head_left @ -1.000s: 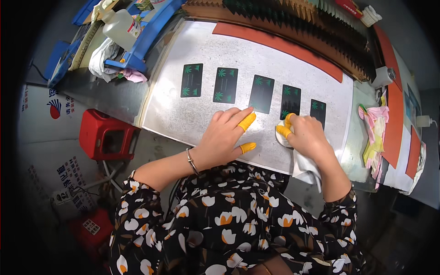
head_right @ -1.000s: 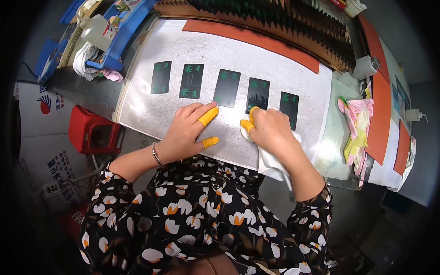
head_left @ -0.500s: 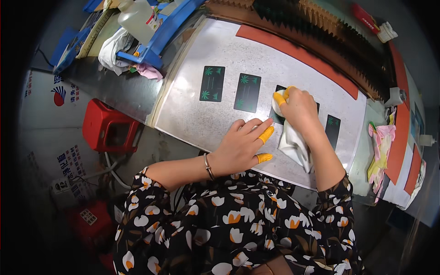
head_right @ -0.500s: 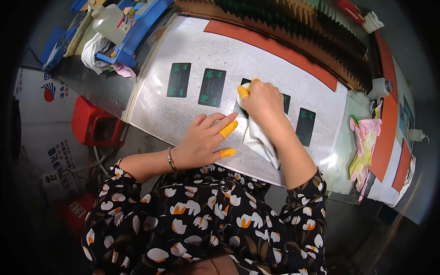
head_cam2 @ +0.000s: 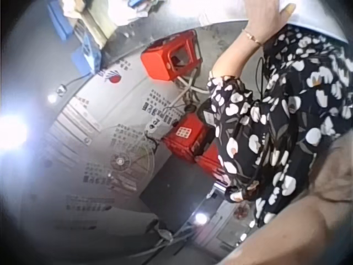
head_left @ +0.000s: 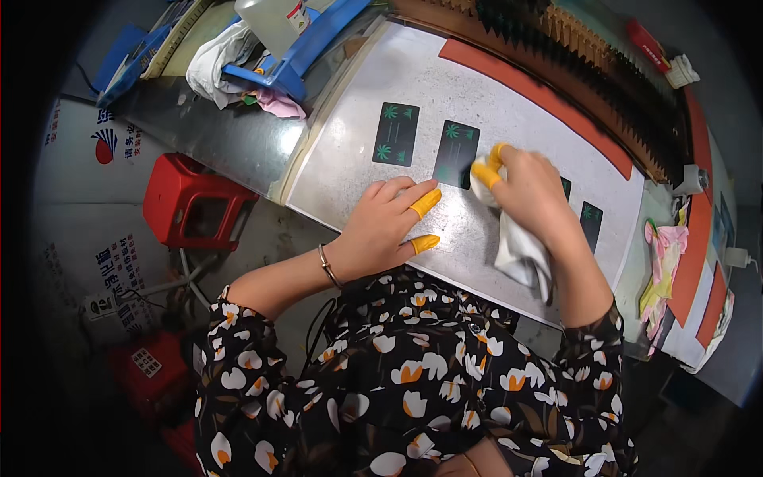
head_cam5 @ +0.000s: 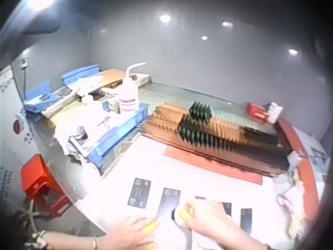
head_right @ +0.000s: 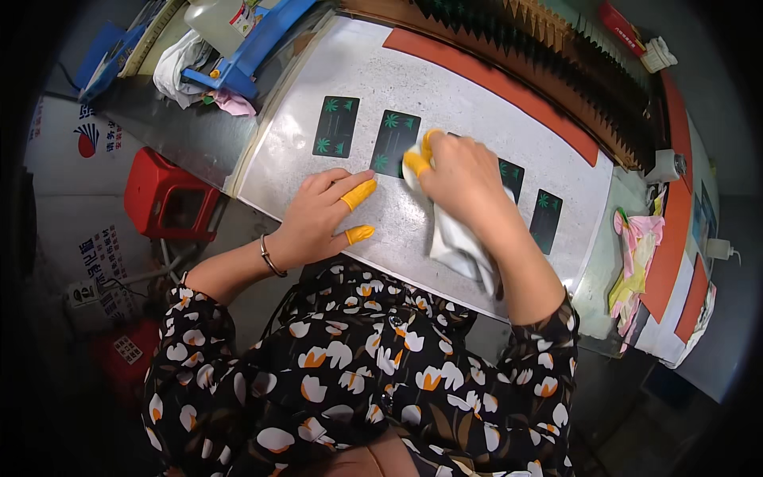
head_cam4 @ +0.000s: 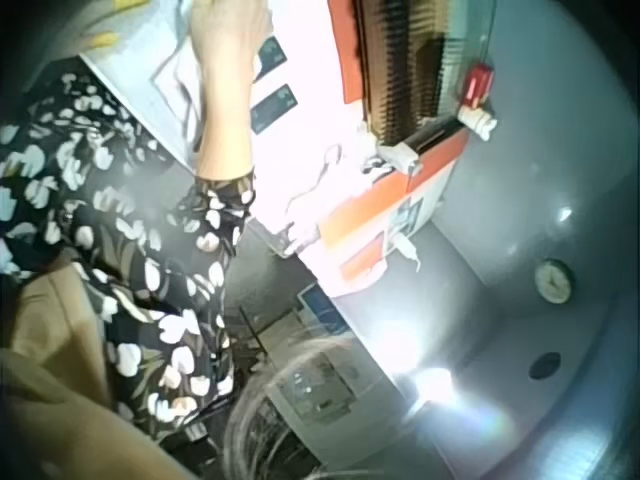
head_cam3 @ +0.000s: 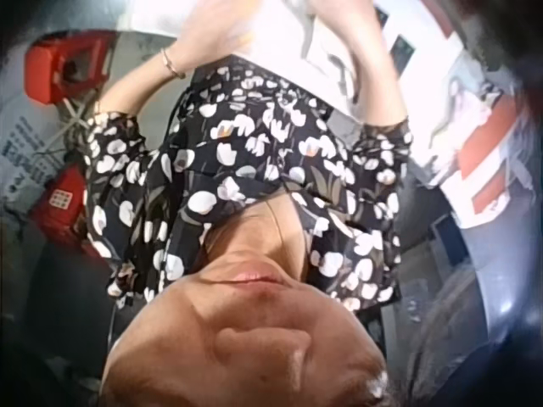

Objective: Cleaning green-tinted glass panels with a cloth and liquid and organizing them on a workbench.

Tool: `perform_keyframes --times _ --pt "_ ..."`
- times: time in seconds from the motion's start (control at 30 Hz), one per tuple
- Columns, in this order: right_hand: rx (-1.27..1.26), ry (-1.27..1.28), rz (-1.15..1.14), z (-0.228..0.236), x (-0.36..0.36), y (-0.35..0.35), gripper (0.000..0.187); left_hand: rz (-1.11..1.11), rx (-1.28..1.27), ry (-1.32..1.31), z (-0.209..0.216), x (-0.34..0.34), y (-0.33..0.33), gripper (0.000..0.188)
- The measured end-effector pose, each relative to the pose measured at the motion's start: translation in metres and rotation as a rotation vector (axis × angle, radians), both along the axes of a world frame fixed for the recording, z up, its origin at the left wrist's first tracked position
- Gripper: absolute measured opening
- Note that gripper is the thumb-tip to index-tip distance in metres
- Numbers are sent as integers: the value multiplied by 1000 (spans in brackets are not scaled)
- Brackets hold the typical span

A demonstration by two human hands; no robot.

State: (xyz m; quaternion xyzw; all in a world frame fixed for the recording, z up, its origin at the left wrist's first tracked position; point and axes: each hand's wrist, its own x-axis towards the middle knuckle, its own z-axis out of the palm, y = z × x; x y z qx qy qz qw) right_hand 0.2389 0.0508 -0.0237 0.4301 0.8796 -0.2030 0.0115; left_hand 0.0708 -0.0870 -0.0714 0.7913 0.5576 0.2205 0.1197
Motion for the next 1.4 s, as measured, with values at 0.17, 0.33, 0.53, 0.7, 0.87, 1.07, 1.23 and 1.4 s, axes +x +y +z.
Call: perform_keyframes --times 0.17,0.33,0.53,0.7,0.87,1.07,1.23,1.4 --pt "-26 28 -99 -21 -37 46 27 1 47 -11 -6 2 -1 48" --pt "45 19 -113 -33 -52 39 25 -1 90 25 -7 4 -9 49" --pt "92 -26 -83 -30 -50 -11 23 11 85 -33 -8 0 -16 47" --pt "-28 -54 -16 -25 -33 -46 22 41 103 -213 -10 -15 -21 42" --pt "-84 -99 160 -7 -32 -48 22 136 135 -83 -3 -50 -25 42" --pt "98 179 25 -20 -91 28 27 38 150 -25 -2 -46 -2 43" --pt "108 258 36 -47 -137 36 18 101 173 84 -4 -57 6 42" --pt "11 298 142 -48 -108 14 13 120 248 -15 -19 -54 19 34"
